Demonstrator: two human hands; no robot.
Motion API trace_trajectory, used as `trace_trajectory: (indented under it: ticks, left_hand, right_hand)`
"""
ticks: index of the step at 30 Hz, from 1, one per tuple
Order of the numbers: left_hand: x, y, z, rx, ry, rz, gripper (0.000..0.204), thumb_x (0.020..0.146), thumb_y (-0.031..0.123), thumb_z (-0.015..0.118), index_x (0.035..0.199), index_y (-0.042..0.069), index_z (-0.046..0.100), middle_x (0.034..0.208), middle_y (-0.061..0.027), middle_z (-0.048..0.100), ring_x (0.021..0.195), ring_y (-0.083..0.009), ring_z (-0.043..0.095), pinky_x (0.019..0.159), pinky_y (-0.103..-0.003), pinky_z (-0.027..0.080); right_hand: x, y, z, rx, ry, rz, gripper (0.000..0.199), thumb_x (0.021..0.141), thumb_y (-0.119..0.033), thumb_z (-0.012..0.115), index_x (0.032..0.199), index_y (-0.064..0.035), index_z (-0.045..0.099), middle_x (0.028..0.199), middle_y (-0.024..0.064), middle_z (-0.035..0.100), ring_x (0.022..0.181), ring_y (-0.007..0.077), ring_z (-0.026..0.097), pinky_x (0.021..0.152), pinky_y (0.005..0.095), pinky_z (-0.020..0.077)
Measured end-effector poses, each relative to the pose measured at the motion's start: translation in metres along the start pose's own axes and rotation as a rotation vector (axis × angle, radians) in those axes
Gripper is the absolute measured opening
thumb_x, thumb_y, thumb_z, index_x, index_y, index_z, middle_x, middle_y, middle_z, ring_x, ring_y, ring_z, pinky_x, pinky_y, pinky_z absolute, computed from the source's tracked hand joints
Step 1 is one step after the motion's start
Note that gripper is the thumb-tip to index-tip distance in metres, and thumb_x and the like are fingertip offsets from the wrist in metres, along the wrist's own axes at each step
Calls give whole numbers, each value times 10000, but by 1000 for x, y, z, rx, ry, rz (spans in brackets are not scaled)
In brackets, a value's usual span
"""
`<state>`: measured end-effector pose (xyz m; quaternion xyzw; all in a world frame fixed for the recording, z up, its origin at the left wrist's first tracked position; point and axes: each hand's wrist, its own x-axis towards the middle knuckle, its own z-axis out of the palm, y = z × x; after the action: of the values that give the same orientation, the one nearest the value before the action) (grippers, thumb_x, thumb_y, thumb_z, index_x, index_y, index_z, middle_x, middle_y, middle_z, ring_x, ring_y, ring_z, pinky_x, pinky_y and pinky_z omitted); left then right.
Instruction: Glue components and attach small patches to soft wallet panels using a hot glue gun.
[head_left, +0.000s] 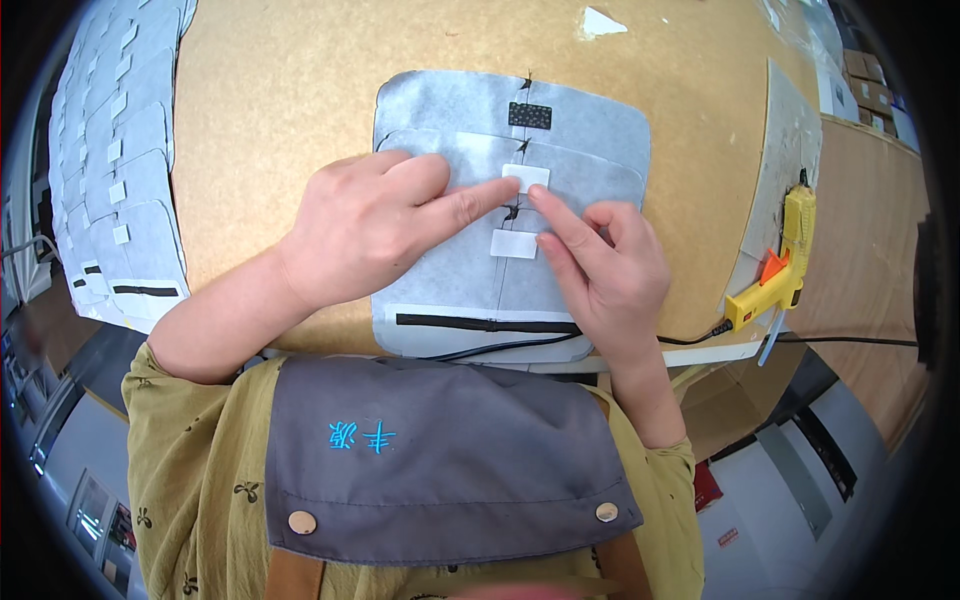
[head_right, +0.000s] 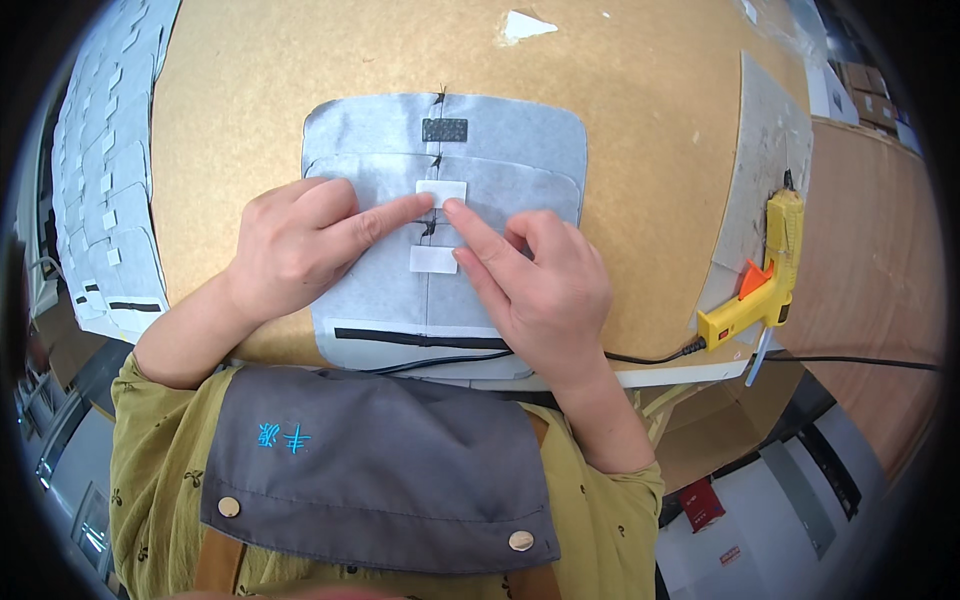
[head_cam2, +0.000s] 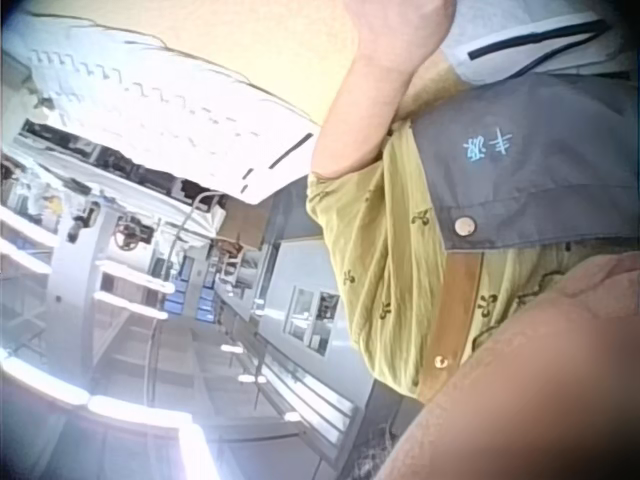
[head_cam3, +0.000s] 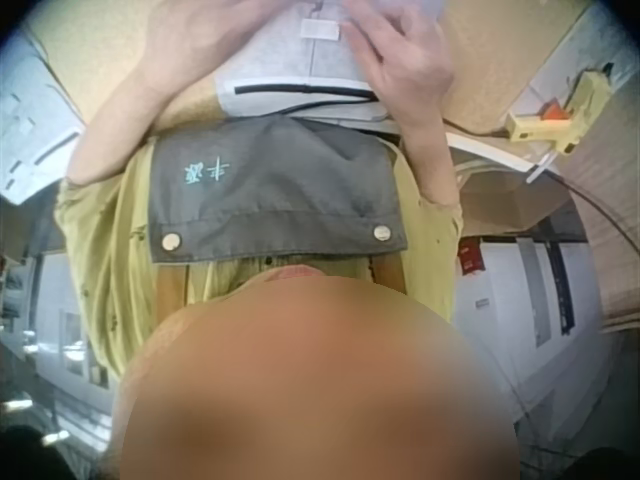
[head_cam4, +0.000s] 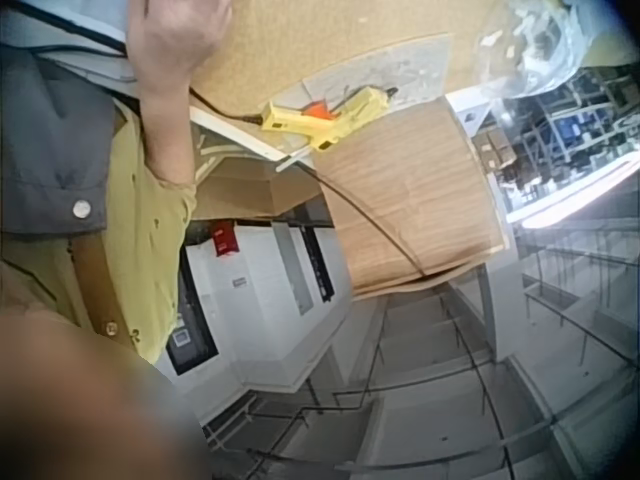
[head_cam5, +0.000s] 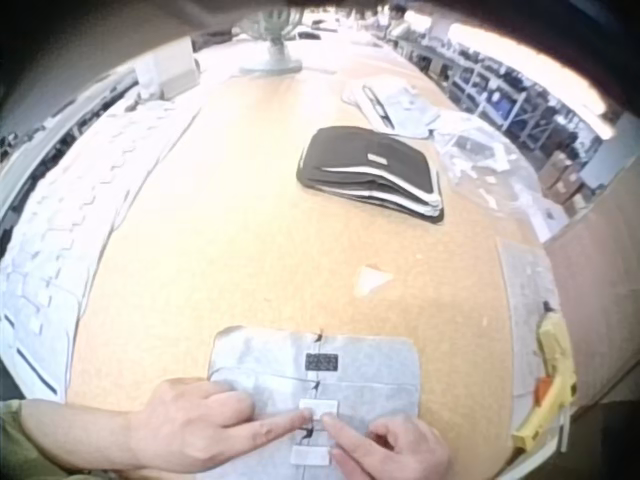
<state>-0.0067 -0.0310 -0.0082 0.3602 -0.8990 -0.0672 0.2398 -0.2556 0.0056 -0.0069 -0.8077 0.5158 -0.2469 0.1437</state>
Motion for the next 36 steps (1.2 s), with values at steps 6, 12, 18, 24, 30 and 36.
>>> trace_trajectory:
  ticks: [6,12,18,24,30,36]
  left_hand:
    - [-2,-1,2,-5,-22,-25,547,711,93,716,1238,242,732,614,12,309,490,-128,407,417,-293,369]
    - [-6,-4,4,18,-6,-41,549,705,81,738,1233,235,731,615,13,338,491,-138,423,417,-300,375]
    - [-14,-9,3,7,3,2,511,724,106,718,1215,243,740,617,15,335,494,-130,423,417,-293,372]
    - [-18,-13,4,41,-36,40,504,736,144,638,1217,267,721,670,21,407,564,-116,514,446,-271,427]
    - [-31,-17,8,22,5,-88,553,772,54,717,1294,230,678,635,12,402,519,-142,477,466,-305,420]
    - [-38,-27,10,-269,77,-238,577,830,-12,738,1365,163,614,665,-13,516,531,-136,481,483,-290,407]
  right_hand:
    - [3,-3,1,-16,5,8,460,791,-234,797,1245,-241,728,783,-18,480,652,148,505,571,305,433]
    - [3,-6,7,-15,-12,68,501,782,-249,805,1273,-233,709,785,-13,490,653,152,509,572,306,439]
    - [3,-6,16,12,-6,2,414,787,-221,798,1198,-225,750,770,-14,483,636,146,496,542,302,426]
    - [0,-10,19,-102,20,11,400,779,-194,804,1175,-231,761,771,-8,483,641,154,504,549,303,438]
    - [-18,14,-15,148,396,330,242,908,-134,727,1140,-70,703,855,54,599,707,154,566,626,279,470]
    - [-90,79,-69,-631,548,946,414,912,-375,725,972,29,661,877,121,643,779,245,618,741,355,517]
